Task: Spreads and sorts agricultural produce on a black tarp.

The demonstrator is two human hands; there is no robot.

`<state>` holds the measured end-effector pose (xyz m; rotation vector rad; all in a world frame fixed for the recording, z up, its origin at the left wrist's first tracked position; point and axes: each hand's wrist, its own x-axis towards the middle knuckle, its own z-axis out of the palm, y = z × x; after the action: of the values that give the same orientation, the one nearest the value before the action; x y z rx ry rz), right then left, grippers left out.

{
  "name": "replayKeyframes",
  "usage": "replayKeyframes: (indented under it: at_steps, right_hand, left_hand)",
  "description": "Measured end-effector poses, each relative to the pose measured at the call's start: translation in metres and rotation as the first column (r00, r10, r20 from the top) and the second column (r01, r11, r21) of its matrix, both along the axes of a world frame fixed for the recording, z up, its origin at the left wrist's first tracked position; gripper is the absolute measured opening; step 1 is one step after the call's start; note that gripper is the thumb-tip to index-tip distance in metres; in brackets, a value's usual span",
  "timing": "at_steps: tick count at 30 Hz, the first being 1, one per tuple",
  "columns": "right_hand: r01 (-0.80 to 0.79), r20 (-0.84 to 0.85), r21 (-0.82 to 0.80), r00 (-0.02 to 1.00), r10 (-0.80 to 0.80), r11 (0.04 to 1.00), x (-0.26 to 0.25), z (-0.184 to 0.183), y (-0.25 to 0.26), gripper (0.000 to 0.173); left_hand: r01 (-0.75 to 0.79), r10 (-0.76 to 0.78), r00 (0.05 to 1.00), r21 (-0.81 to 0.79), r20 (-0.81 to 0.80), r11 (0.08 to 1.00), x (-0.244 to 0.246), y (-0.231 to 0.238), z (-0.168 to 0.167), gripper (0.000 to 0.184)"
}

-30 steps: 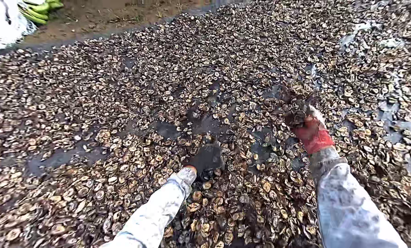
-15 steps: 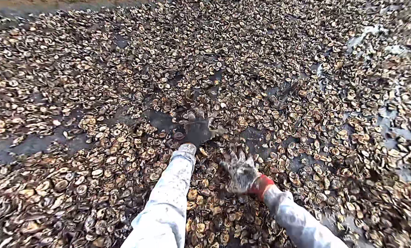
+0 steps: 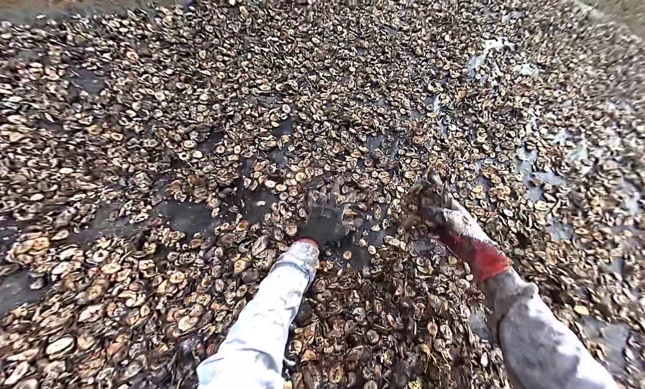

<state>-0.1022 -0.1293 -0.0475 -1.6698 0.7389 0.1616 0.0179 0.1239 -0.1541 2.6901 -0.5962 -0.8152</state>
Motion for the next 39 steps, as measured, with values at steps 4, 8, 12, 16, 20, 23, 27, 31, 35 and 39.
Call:
replayKeyframes:
  at_steps: [4,8,12,16,20,23,27,31,35,39]
  right_hand:
    - [0.197,0.100,-0.161,0.978,-0.183,0.967,0.066,0.013,-0.020,0.039]
    - [-0.392,-0.189,-0.378,0.920,0.345,0.839,0.023,-0.017,-0.005,0.046]
    - [-0.708,-0.558,-0.312,0.677,0.481,0.634,-0.108,-0.045,0.035,0.091]
    - [-0.566,-0.521,-0.296,0.771,0.366,0.770,-0.201,-0.002,0.040,0.055]
    - [-0.309,-0.602,-0.079,0.773,0.202,0.948,-0.256,0.011,0.004,0.045]
    - [0.323,-0.504,-0.223,0.769,-0.393,0.920,-0.288,-0.011,-0.049,0.041]
    - [0.507,-0.307,-0.391,0.715,-0.628,0.769,-0.333,-0.014,-0.123,0.044]
    - [0.362,-0.263,-0.521,0.793,-0.549,0.773,-0.285,-0.014,-0.199,0.077]
    - [0.021,-0.477,-0.668,0.755,-0.450,0.743,-0.195,-0.063,-0.256,0.105]
    - [-0.221,-0.596,-0.606,0.762,-0.252,0.764,-0.186,-0.075,-0.227,0.082]
  left_hand:
    - [0.081,-0.048,0.987,-0.222,0.152,0.972,0.009,0.000,0.038,0.057]
    - [0.106,-0.086,0.991,-0.209,0.100,0.972,0.012,-0.048,0.037,0.058]
    - [0.323,-0.303,0.946,-0.228,0.116,0.919,-0.004,-0.136,0.028,0.061]
    - [0.458,-0.440,0.889,-0.223,0.131,0.860,-0.015,-0.221,0.030,0.064]
    - [0.486,-0.421,0.873,-0.368,0.245,0.793,-0.065,-0.282,0.016,0.069]
    - [0.673,-0.642,0.732,-0.386,0.227,0.631,-0.138,-0.316,-0.004,0.073]
    - [0.714,-0.697,0.690,-0.341,0.195,0.611,-0.173,-0.307,-0.032,0.067]
    - [0.477,-0.363,0.869,-0.374,0.335,0.795,-0.149,-0.294,-0.015,0.045]
    - [0.559,-0.403,0.820,-0.410,0.407,0.721,-0.124,-0.325,-0.011,0.064]
    - [0.739,-0.719,0.673,-0.185,0.172,0.648,-0.127,-0.339,-0.021,0.075]
